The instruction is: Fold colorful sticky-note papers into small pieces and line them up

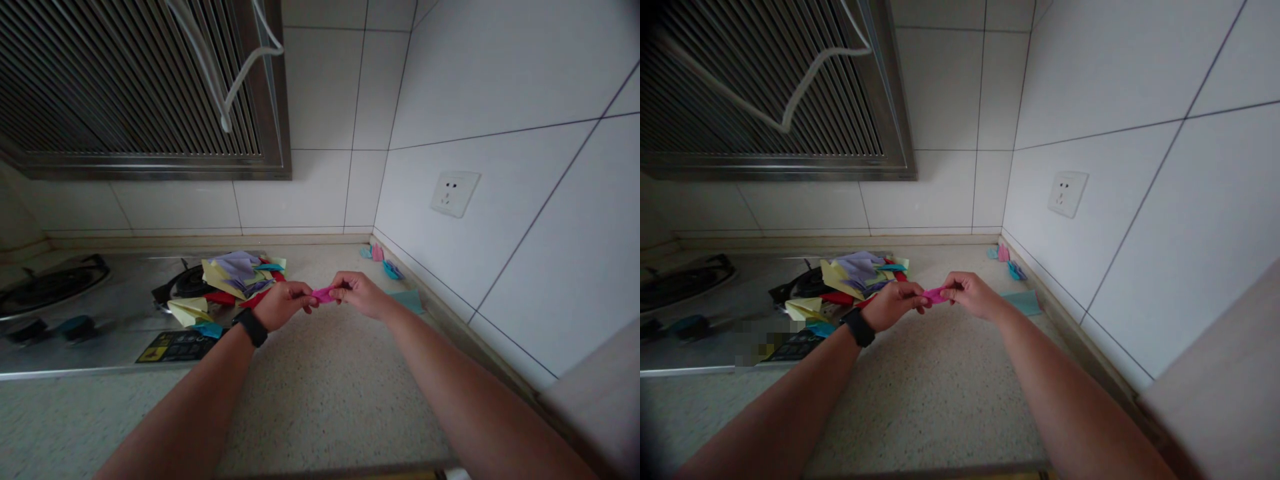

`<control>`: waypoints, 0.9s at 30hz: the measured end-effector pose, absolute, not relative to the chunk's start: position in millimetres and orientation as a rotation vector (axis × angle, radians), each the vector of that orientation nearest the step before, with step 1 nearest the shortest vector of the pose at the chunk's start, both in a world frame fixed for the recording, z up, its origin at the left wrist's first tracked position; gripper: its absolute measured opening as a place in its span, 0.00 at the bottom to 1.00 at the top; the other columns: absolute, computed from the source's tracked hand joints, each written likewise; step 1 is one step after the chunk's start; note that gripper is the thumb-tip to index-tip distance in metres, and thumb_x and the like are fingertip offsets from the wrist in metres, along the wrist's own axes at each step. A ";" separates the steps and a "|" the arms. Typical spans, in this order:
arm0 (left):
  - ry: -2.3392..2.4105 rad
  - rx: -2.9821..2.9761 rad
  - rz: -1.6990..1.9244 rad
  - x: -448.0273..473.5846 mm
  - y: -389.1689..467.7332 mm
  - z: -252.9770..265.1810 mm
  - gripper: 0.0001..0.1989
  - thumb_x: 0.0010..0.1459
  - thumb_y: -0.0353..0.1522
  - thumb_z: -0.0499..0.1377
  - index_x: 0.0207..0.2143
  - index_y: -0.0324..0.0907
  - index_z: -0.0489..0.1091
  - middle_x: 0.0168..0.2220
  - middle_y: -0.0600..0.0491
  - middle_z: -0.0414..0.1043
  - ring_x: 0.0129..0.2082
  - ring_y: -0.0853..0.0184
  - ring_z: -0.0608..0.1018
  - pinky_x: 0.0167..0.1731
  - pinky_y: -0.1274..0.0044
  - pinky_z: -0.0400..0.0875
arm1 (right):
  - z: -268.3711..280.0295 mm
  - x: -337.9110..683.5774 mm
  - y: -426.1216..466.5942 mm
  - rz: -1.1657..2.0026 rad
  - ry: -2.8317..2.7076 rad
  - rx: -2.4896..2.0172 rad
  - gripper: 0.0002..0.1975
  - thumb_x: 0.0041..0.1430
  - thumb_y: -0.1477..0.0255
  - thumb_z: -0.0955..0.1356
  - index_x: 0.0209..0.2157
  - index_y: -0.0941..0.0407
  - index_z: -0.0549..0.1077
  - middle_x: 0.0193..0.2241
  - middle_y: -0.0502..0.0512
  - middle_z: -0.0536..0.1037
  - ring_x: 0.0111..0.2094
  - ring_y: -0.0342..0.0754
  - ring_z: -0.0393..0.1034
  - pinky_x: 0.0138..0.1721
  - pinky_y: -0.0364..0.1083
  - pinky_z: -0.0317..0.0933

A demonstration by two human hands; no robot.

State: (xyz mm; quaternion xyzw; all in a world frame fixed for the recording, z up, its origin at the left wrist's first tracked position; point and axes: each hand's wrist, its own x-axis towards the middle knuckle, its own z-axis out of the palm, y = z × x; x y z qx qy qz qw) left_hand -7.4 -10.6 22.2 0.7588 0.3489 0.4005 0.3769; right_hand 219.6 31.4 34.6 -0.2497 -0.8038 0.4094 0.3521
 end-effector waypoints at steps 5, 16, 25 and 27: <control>0.887 1.893 1.014 -6.2 -9.5 20.3 0.13 0.58 0.38 0.59 0.32 0.35 0.72 0.31 0.48 0.75 0.27 0.70 0.76 0.27 0.80 0.68 | 33.4 217.7 29.9 1.044 -2.068 -0.648 0.10 0.56 0.65 0.69 0.29 0.58 0.72 0.23 0.49 0.72 0.24 0.40 0.61 0.26 0.40 0.54; 1.079 1.928 1.010 -7.7 -6.4 18.7 0.13 0.59 0.39 0.57 0.35 0.37 0.73 0.33 0.48 0.76 0.28 0.71 0.73 0.26 0.81 0.65 | 28.7 218.5 34.5 1.006 -2.013 -0.754 0.11 0.55 0.64 0.69 0.31 0.58 0.72 0.24 0.50 0.71 0.26 0.42 0.65 0.28 0.42 0.58; 0.979 1.822 1.052 -8.2 -0.1 9.6 0.14 0.58 0.40 0.57 0.36 0.37 0.72 0.35 0.48 0.76 0.27 0.72 0.72 0.23 0.82 0.64 | 25.0 217.6 39.3 1.061 -1.946 -0.783 0.11 0.55 0.64 0.68 0.33 0.59 0.71 0.26 0.50 0.71 0.22 0.40 0.65 0.25 0.42 0.62; 0.957 1.823 1.057 -6.8 -0.7 9.0 0.13 0.58 0.39 0.58 0.36 0.37 0.72 0.35 0.48 0.76 0.28 0.71 0.72 0.23 0.82 0.64 | 23.9 217.6 40.3 1.056 -1.954 -0.784 0.12 0.56 0.64 0.67 0.34 0.59 0.71 0.27 0.50 0.72 0.22 0.40 0.64 0.24 0.42 0.62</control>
